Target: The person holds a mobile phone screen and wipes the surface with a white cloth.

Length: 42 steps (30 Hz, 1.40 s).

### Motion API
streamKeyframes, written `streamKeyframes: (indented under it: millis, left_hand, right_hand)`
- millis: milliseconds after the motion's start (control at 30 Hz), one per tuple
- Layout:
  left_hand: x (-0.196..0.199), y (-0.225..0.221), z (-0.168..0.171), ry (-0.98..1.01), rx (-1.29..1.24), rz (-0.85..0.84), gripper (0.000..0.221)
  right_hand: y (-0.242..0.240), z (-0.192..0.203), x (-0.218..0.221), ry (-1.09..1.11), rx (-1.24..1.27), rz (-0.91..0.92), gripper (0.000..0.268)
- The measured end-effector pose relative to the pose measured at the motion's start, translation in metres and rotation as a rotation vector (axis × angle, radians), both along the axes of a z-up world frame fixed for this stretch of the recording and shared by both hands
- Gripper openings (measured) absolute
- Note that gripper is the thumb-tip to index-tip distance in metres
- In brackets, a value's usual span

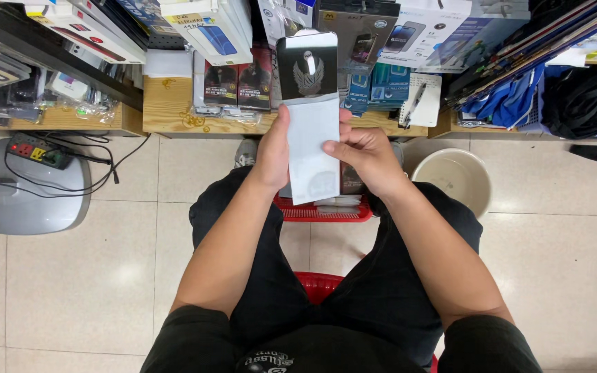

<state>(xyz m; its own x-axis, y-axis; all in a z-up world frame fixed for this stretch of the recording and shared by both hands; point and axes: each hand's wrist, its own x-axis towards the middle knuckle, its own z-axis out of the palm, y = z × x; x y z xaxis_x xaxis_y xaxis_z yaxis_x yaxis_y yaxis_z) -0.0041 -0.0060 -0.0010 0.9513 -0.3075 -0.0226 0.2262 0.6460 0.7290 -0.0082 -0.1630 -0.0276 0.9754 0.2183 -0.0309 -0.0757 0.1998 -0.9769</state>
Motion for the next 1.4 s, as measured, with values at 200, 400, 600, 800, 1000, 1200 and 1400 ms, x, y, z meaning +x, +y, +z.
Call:
streamKeyframes:
  millis: [200,400,600,800,1000,1200,1400]
  left_hand:
    - [0.004,0.013,-0.016,-0.028,0.048,-0.260,0.070]
    - [-0.005,0.011,-0.024,0.247,0.032,-0.614,0.080]
    - [-0.030,-0.002,0.038,0.367,0.107,-0.215,0.052]
    - [-0.033,-0.006,0.053,0.434,0.134,-0.165,0.052]
    - [-0.029,-0.009,0.055,0.424,0.115,-0.150,0.050]
    - [-0.027,-0.006,0.036,0.361,0.059,-0.139,0.048]
    - [-0.007,-0.002,-0.007,0.151,0.013,-0.181,0.043]
  right_hand:
    - [-0.033,0.005,0.015,-0.246,-0.037,-0.249,0.035]
    - [-0.042,0.013,0.014,-0.136,0.138,-0.178,0.048]
    - [-0.039,-0.011,0.014,-0.184,0.173,-0.177,0.045]
    - [-0.039,-0.049,0.026,-0.201,0.241,-0.119,0.038]
    - [-0.024,0.006,0.012,-0.330,-0.050,-0.042,0.036]
    - [-0.028,0.006,0.012,-0.394,-0.081,0.029,0.026]
    - [-0.028,0.007,0.013,-0.319,-0.121,-0.006,0.010]
